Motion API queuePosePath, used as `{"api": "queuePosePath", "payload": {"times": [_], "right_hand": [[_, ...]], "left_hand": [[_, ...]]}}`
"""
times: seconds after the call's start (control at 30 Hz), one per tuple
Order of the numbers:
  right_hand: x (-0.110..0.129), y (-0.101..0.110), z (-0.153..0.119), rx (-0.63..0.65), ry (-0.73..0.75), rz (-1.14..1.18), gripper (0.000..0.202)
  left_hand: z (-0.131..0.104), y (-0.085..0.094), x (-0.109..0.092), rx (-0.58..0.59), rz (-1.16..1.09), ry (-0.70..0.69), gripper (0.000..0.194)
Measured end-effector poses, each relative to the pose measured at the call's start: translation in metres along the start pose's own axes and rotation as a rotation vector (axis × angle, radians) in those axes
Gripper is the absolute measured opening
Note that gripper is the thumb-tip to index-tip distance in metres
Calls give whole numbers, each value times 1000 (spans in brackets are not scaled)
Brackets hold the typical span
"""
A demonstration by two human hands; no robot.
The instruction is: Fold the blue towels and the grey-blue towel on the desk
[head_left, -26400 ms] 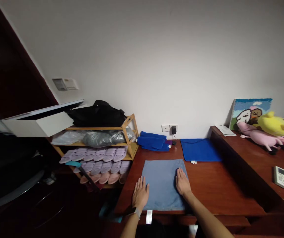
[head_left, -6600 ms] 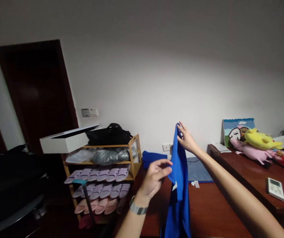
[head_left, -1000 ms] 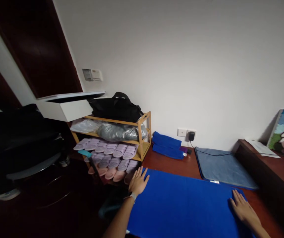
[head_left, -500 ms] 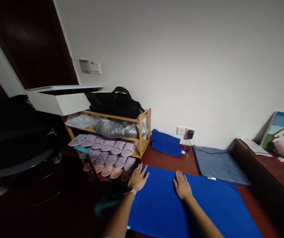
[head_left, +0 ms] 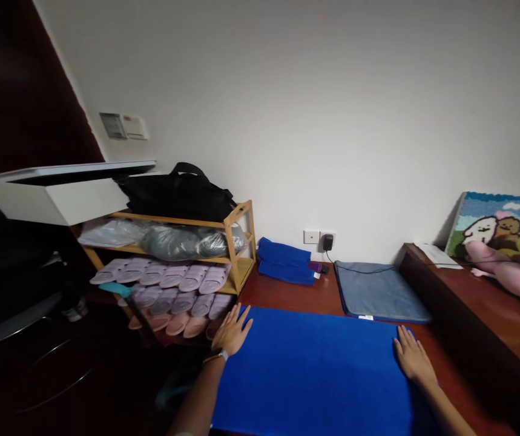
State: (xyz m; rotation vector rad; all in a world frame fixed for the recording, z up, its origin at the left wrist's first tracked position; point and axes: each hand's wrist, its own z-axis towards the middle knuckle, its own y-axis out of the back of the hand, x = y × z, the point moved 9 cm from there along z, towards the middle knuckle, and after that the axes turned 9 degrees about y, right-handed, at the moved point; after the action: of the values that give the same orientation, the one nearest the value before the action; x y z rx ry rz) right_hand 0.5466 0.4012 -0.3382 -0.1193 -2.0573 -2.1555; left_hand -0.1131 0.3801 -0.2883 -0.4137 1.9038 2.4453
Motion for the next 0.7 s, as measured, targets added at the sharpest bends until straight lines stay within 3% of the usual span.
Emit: {"api": "queuePosePath", "payload": {"times": [0.3,0.4,0.47,0.53,0.63,0.7], "right_hand": [[1,7,4,25,-37,1,73],[24,23,5,32,-83,-109,67],[73,35,6,-45,-22,-146,65],[154,40,4,-123,154,-87,65],[290,28,-3,-61,423,106,67],[363,18,-8,13,541,182,70]], "left_hand": [[-4,4,-4,-3,25,9,62],[-6,3,-5,4,31,15,62],[-7,3,-5,3,45,26,61],[-8,4,-5,-4,56,34,60],[-9,6,-6,-13,61,28,60],[-9,6,-6,-15,57,24,59]]}}
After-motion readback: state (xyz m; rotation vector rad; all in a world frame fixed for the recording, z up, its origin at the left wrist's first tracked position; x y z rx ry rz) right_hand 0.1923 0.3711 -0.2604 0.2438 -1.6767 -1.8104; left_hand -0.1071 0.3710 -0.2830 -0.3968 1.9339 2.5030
